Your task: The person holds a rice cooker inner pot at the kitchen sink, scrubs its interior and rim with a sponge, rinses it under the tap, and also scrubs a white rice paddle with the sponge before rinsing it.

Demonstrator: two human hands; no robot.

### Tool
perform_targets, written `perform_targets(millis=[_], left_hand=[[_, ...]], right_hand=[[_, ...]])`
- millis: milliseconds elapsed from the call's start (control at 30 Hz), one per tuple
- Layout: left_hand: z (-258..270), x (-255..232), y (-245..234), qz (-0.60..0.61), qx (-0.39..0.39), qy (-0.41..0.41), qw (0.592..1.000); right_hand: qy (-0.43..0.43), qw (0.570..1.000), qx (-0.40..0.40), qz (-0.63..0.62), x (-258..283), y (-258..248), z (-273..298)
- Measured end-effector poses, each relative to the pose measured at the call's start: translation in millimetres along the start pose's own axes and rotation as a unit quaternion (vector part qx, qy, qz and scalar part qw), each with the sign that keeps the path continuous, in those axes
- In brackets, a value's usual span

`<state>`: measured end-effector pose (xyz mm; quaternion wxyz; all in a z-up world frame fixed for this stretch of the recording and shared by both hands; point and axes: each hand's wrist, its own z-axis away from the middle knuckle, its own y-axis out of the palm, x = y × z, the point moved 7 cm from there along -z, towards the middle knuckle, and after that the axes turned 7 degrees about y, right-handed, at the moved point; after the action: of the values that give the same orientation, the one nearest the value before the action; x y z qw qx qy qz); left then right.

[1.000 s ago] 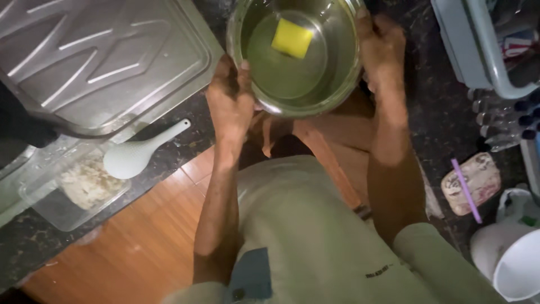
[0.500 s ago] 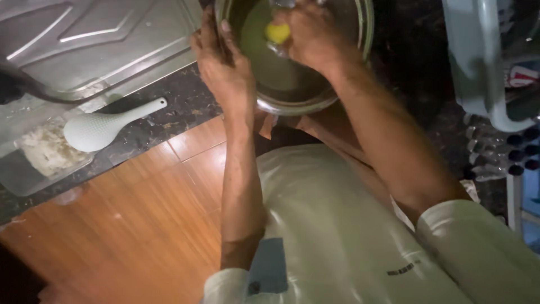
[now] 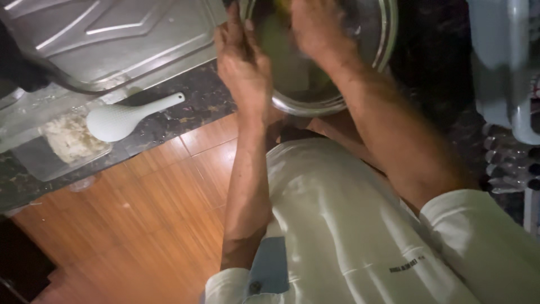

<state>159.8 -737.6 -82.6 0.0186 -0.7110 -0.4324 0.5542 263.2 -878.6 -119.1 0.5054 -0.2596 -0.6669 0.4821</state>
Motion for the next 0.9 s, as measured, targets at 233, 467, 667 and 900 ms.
perform_targets(millis=[233,467,667,900], left_hand=[[2,2,3,0.054,0.006,-0.031,0.998],[2,0,-1,0.082,-0.007,0.009,0.997],[0,-1,-1,0.084,-0.006,-0.009,0.996],[1,-3,-3,0.094,-0.016,-0.014,0.995]], right_hand=[[-0.009,0.971,0.240,0.002,32,23,39],[0.063,0.943,0.248,-0.213,-9,-18,52],[0.285,0.652,0.256,-0.654,-68,-25,59],[0.139,0.759,0.269,-0.577,-50,-43,55]])
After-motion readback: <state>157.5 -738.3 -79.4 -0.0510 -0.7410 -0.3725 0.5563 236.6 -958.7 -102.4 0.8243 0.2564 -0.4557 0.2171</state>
